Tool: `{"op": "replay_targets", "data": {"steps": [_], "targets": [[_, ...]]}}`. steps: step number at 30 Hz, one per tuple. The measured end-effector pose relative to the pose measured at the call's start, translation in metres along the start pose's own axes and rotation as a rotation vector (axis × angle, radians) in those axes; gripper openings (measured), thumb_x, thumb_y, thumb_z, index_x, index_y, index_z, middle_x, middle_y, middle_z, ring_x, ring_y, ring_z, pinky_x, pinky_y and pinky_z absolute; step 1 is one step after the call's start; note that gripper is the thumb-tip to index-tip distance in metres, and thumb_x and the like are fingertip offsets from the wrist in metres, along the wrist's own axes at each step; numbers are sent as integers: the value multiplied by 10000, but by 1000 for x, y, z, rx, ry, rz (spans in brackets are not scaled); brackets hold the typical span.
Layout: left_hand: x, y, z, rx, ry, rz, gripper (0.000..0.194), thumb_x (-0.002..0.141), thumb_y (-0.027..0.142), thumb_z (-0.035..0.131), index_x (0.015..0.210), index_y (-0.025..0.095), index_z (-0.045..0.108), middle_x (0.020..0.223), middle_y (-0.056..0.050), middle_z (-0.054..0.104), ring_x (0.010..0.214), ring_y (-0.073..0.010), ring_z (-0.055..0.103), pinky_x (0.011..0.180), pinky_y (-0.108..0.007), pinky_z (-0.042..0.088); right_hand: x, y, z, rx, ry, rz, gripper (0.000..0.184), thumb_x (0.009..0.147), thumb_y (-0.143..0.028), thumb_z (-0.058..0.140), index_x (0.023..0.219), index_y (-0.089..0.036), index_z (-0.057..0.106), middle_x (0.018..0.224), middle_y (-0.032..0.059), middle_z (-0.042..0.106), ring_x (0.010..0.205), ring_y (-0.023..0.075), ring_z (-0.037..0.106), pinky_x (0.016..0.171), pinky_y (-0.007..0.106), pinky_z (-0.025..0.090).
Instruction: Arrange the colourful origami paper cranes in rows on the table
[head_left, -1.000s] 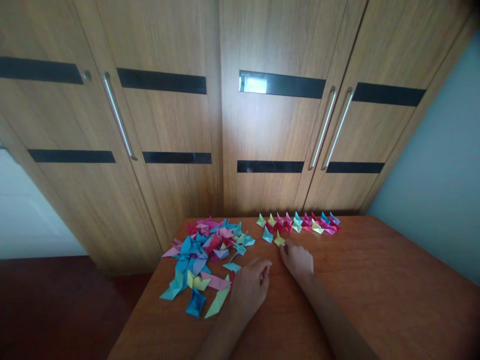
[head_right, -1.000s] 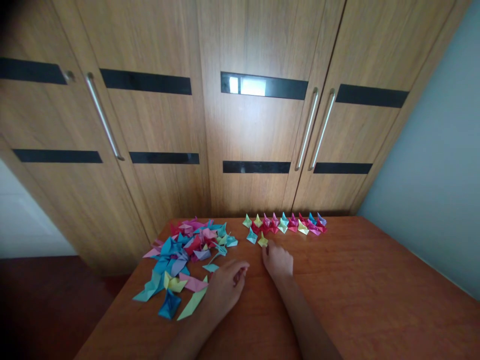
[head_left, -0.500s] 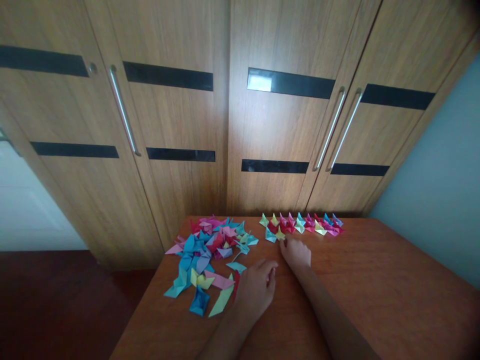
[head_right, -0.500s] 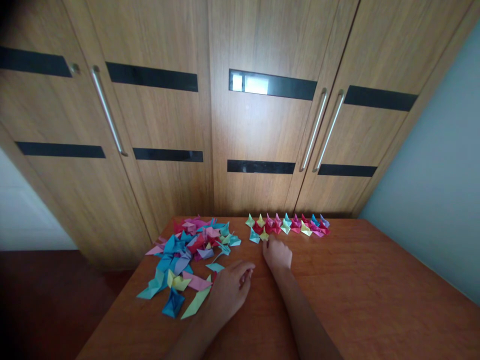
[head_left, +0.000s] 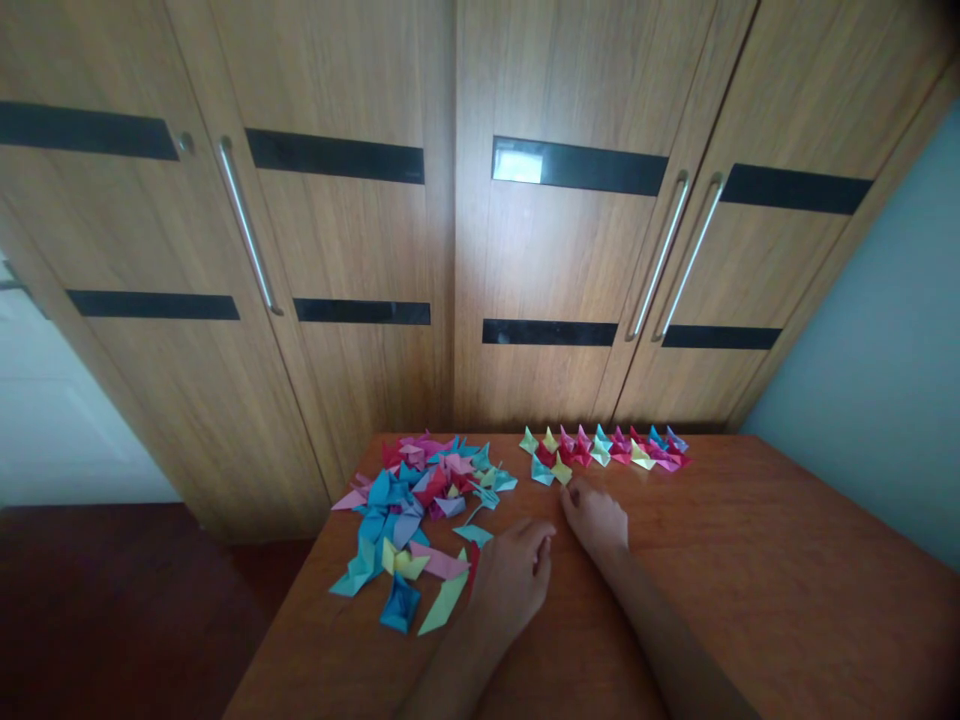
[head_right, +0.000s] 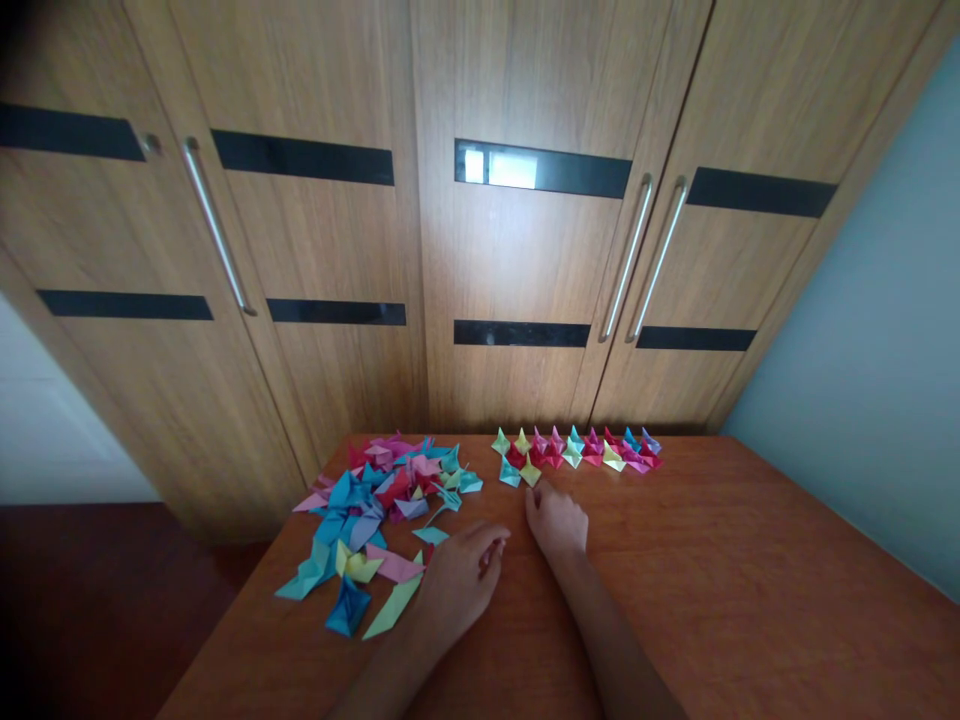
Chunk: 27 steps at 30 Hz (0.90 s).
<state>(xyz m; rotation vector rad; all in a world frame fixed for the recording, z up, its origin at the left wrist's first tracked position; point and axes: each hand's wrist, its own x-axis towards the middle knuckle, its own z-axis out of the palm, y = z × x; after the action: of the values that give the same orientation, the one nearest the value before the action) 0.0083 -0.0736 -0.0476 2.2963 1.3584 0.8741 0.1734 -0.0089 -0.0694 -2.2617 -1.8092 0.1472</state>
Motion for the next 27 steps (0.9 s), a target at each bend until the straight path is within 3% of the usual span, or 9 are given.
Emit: {"op": "replay_targets", "data": {"steps": [13, 27], "targets": [[1, 0, -2, 0, -20, 15, 261, 838, 129, 419, 945, 238, 631, 884, -29, 649, 751, -149, 592, 630, -223, 421, -4, -9, 1, 14, -38, -119, 294, 912, -364, 361, 1119, -285, 554, 959, 55, 678, 873, 201, 635, 718, 281, 411], [1, 0, -5, 54, 8, 23, 263, 843, 123, 420, 953, 243, 626, 894, -23, 651, 725, -146, 598, 619, -230, 419, -10, -3, 1, 112, -11, -222, 292, 906, -301, 385, 1121, -304, 581, 991, 18, 678, 894, 173, 624, 708, 233, 395]]}}
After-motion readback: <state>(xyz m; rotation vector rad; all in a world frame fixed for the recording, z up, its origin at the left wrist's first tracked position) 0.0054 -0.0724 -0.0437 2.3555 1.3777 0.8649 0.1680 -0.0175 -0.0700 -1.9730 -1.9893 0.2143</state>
